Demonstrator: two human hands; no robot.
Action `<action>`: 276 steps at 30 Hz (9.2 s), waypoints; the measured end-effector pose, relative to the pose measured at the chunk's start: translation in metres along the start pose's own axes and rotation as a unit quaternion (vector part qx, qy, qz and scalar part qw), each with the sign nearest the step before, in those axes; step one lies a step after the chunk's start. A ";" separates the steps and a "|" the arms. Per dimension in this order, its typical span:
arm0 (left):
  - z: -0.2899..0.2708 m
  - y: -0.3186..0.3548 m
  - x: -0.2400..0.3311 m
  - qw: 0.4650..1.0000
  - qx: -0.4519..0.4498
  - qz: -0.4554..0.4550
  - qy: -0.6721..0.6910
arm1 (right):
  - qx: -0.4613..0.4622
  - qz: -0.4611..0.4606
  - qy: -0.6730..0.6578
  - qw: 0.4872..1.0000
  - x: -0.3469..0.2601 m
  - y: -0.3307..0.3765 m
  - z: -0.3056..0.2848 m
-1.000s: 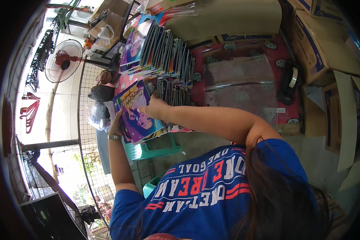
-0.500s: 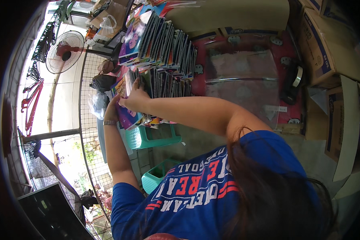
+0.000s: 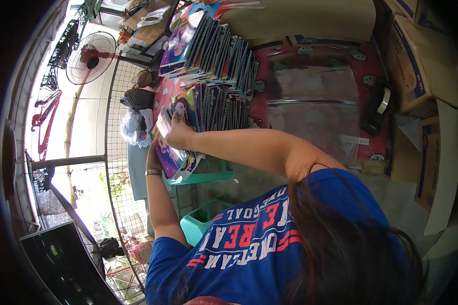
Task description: The person takes a stack of notebooks, places them into a plastic bag, and seals the bag by hand. They then place the packaged notebooks into a cardboard box.
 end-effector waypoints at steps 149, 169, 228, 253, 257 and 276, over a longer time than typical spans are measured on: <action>0.319 -0.114 -0.296 0.769 -0.391 0.336 -0.379 | 0.312 0.009 0.479 0.821 0.104 0.251 -0.225; 0.389 -0.257 -0.233 0.930 -0.200 0.002 -0.308 | 0.499 0.381 0.098 0.772 0.269 0.197 -0.321; 0.380 -0.095 -0.329 0.497 -0.182 0.377 -0.760 | 0.355 0.377 -0.195 0.833 0.246 0.171 -0.435; 0.395 -0.098 -0.299 0.533 -0.222 0.375 -0.725 | 0.174 0.133 0.658 0.721 0.266 0.020 -0.460; 0.392 -0.119 -0.298 0.550 -0.222 0.412 -0.692 | 0.157 0.044 0.673 0.721 0.229 0.030 -0.435; 0.395 -0.125 -0.197 0.528 -0.070 0.353 -0.769 | 0.387 0.023 0.691 0.611 0.248 0.145 -0.299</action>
Point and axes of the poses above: each hand's wrist, its own y-axis away from the middle knuckle, its own z-axis out of the palm, x = y × z, the point moved 2 cm from there along -y, towards the middle knuckle, and after that the axes turned 1 degree about -y, right-handed, at the moved point
